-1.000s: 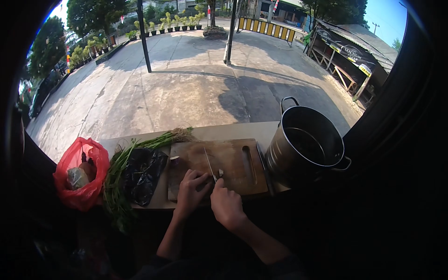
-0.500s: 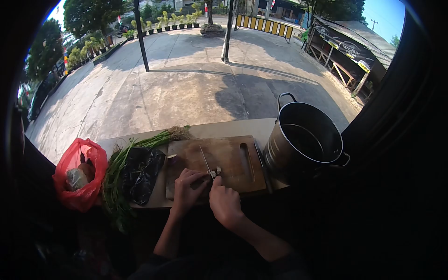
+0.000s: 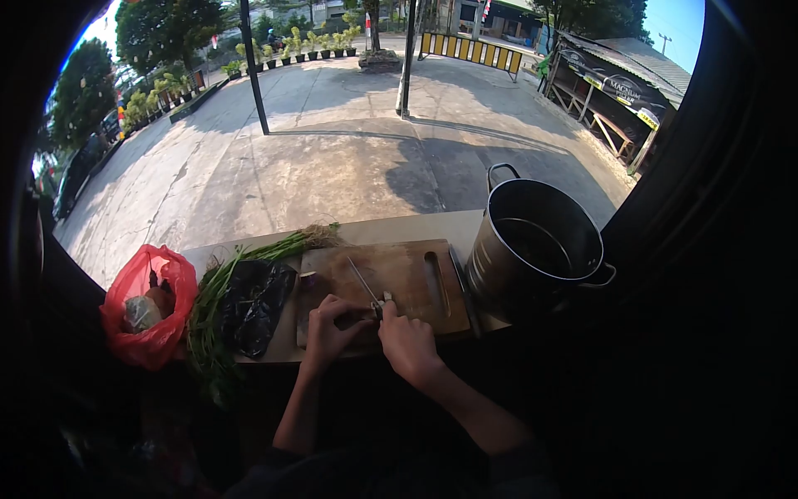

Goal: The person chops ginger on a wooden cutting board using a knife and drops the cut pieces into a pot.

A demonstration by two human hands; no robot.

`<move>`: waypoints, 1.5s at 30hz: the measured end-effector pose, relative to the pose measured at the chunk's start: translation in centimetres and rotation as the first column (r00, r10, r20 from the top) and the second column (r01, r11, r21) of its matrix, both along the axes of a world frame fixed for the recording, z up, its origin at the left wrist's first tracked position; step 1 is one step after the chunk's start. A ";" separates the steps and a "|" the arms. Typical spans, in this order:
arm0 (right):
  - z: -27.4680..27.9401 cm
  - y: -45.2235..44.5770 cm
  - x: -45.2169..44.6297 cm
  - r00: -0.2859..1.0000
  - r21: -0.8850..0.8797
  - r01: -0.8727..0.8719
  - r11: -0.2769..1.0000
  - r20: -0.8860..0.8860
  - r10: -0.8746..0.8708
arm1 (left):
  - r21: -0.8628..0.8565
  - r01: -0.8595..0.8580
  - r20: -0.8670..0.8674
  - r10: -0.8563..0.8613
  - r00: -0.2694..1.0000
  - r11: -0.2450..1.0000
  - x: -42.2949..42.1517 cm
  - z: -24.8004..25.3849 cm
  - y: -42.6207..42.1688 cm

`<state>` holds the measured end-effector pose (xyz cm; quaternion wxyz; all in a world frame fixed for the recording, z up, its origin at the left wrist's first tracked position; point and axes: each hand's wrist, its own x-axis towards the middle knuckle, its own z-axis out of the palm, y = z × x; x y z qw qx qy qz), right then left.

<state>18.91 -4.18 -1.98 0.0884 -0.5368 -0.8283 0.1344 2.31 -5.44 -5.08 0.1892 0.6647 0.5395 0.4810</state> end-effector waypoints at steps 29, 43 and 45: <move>1.1 -2.2 0.5 0.996 0.017 -0.016 1.000 -0.084 0.017 | 0.076 -0.086 -0.067 0.091 0.994 0.993 0.2 -1.6 0.8; 0.1 -0.8 -1.8 0.998 0.003 0.022 1.000 0.052 -0.022 | 0.059 -0.060 -0.136 0.068 0.988 0.996 0.2 -1.6 0.7; 0.1 -0.7 -2.0 0.999 -0.058 0.048 0.997 0.011 -0.048 | 0.070 -0.073 -0.132 0.082 0.988 0.995 0.3 -1.3 0.6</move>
